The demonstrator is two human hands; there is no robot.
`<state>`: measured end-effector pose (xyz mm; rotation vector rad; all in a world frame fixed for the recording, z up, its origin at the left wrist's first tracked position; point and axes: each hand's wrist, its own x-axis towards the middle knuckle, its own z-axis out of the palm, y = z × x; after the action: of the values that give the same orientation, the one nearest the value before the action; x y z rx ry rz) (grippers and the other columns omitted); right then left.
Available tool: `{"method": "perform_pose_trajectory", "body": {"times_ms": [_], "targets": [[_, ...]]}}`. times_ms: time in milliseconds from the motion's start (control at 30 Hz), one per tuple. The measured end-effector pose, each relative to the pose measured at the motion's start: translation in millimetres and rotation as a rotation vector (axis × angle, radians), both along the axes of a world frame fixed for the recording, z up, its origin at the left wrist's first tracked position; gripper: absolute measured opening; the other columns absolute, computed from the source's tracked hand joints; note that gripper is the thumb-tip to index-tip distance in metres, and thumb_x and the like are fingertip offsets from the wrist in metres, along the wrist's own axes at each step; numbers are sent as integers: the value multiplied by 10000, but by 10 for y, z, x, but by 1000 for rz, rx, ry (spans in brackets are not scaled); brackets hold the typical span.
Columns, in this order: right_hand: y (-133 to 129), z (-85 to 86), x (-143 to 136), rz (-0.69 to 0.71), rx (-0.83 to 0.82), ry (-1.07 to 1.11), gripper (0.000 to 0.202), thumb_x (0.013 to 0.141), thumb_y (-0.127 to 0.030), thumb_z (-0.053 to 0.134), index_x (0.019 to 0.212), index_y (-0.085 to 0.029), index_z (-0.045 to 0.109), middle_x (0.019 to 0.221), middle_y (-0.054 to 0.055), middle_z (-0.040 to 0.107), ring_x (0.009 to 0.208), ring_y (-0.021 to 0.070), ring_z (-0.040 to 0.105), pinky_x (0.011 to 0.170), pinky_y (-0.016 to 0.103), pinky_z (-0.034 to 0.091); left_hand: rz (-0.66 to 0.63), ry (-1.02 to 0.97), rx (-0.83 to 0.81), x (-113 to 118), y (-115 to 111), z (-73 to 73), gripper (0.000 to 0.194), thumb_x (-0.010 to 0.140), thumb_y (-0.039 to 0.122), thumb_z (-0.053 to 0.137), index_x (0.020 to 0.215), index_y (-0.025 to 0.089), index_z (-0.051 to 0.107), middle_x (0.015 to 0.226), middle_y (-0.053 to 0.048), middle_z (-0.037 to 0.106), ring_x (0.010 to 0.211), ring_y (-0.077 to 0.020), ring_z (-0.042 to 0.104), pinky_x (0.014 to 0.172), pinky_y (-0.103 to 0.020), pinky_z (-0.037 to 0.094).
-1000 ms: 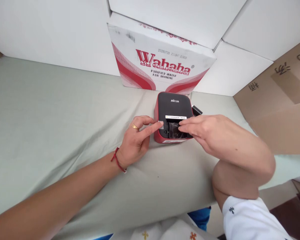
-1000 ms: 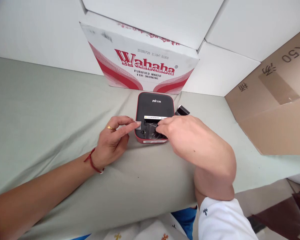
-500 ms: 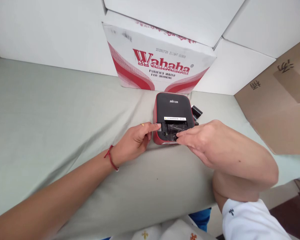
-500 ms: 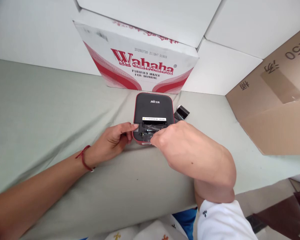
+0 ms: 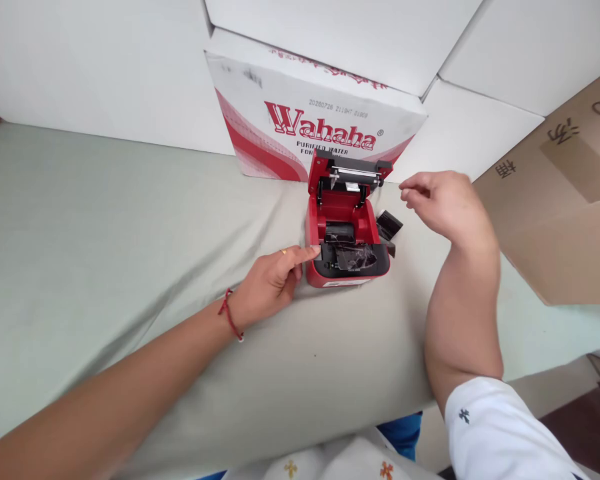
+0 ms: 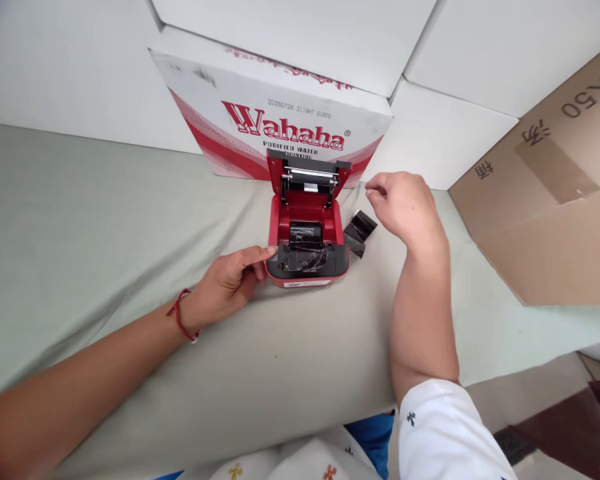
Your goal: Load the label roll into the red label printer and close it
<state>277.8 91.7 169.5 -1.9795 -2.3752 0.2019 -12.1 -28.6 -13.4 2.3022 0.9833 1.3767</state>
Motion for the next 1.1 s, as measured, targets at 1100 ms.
{"method": "perform_pose_trajectory", "body": {"times_ms": [1100], "targets": [[36,98,347,153,-115,13,189,927,-277,800,1108,-238,836,994,26,798,915,225,712,783,349,520,254,307,73,362,50,981,229,1084,194,602,1064,235,827,746,2,660,692,-170,563,647,-309,463]]}}
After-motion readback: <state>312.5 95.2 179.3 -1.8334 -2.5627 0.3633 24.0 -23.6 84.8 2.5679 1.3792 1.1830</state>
